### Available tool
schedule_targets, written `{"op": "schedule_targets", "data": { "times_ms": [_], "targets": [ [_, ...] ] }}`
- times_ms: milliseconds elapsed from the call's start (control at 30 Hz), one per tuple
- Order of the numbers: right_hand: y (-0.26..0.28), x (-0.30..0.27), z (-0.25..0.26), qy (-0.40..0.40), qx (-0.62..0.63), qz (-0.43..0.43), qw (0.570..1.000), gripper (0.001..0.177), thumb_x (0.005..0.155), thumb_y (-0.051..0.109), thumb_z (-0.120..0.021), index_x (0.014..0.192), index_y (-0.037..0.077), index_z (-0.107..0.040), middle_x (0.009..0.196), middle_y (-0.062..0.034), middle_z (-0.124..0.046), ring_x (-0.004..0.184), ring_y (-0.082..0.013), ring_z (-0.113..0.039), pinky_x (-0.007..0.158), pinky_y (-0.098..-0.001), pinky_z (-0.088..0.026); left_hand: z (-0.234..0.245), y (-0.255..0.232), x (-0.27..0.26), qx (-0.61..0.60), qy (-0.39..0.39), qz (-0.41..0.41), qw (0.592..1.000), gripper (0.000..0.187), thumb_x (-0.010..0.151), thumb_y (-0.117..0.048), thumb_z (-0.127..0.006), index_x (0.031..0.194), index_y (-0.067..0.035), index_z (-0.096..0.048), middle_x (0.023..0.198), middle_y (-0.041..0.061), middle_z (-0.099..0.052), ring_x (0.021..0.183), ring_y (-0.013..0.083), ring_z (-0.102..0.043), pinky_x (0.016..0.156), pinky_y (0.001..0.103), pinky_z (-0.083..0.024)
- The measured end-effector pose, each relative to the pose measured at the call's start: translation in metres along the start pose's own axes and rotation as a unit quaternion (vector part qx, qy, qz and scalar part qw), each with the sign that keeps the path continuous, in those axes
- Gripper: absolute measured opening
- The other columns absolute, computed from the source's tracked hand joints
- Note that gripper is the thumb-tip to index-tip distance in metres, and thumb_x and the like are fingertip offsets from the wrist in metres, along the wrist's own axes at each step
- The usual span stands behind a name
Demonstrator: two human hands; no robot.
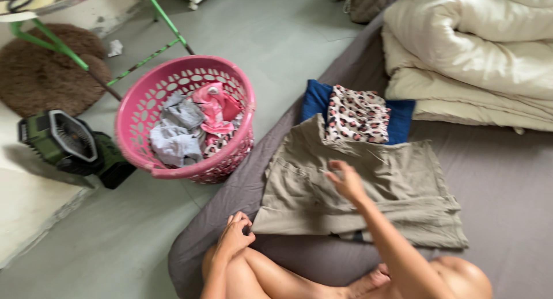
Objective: The person sits on a bed and folds several items of clothing one by one. They fold a pair of blue jeans, a patterned short, a pair of khaki shorts, a patterned top, and a grey short, stacking each folded item on the bed.
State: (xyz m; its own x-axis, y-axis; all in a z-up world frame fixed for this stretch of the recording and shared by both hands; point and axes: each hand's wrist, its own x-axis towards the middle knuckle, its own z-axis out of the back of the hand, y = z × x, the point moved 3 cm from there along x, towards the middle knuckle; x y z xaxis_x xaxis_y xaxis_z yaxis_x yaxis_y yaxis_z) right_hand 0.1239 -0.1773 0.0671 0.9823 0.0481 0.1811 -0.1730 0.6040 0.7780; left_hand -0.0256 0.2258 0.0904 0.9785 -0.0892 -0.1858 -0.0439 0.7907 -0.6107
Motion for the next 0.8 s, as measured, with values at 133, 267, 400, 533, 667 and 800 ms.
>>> {"op": "schedule_targets", "data": {
  "times_ms": [133,267,400,533,667,800],
  "targets": [
    [0.033,0.023,-0.102,0.1,-0.04,-0.094,0.99,0.057,0.085,0.039,-0.075,0.132,0.011,-0.06,0.123,-0.0099,-0.068,0.099,-0.0334,-0.065,0.087,-0.0437,-0.053,0.003,0.018,0.001,-0.159,-0.03,-0.139,0.977,0.02,0.066,-0.006,-0.082,0.083,-0.003,-0.072,0.111,0.007,-0.074,0.096,0.024,-0.06,0.087,0.04,-0.051],
    [0.044,0.03,-0.131,0.099,-0.191,-0.063,0.975,0.051,0.082,0.047,-0.078,0.115,0.011,-0.064,0.113,-0.0103,-0.066,0.111,-0.0326,-0.058,0.089,-0.0468,-0.05,-0.013,0.03,0.007,-0.261,0.116,-0.03,0.958,0.017,0.076,-0.006,-0.078,0.091,-0.003,-0.07,0.094,0.015,-0.073,0.076,0.0156,-0.064,0.072,0.035,-0.055],
    [0.05,0.04,-0.133,0.06,-0.18,-0.019,0.982,0.041,0.087,0.048,-0.073,0.109,0.014,-0.064,0.107,-0.0062,-0.068,0.108,-0.0308,-0.06,0.09,-0.0491,-0.046,-0.007,0.032,0.001,-0.174,0.176,0.096,0.964,0.014,0.081,-0.01,-0.067,0.095,-0.006,-0.067,0.081,0.01,-0.08,0.071,0.0129,-0.076,0.07,0.031,-0.057],
    [0.053,0.05,-0.114,0.001,-0.184,-0.041,0.982,0.045,0.091,0.054,-0.069,0.115,0.016,-0.063,0.109,-0.0044,-0.069,0.109,-0.0293,-0.062,0.091,-0.05,-0.046,0.006,0.01,0.0,-0.018,0.154,0.08,0.985,0.021,0.079,-0.018,-0.072,0.098,-0.009,-0.072,0.091,0.007,-0.075,0.087,0.0212,-0.071,0.08,0.036,-0.054],
    [0.054,0.041,-0.082,-0.059,-0.185,-0.017,0.981,0.065,0.081,0.058,-0.073,0.12,0.007,-0.064,0.113,-0.015,-0.069,0.106,-0.0365,-0.063,0.083,-0.0513,-0.05,0.011,-0.004,-0.002,0.024,0.183,0.089,0.979,0.047,0.073,-0.024,-0.078,0.118,-0.018,-0.069,0.117,0.006,-0.065,0.118,0.0221,-0.058,0.099,0.037,-0.048],
    [0.025,0.015,-0.066,0.142,-0.152,-0.277,0.938,0.069,0.083,0.07,-0.074,0.107,0.006,-0.073,0.101,-0.0177,-0.074,0.104,-0.0334,-0.071,0.092,-0.0456,-0.053,-0.009,-0.001,0.002,0.056,0.253,0.103,0.96,0.075,0.066,-0.028,-0.088,0.136,-0.022,-0.062,0.143,0.004,-0.048,0.141,0.0224,-0.037,0.113,0.041,-0.036]
  ]
}}
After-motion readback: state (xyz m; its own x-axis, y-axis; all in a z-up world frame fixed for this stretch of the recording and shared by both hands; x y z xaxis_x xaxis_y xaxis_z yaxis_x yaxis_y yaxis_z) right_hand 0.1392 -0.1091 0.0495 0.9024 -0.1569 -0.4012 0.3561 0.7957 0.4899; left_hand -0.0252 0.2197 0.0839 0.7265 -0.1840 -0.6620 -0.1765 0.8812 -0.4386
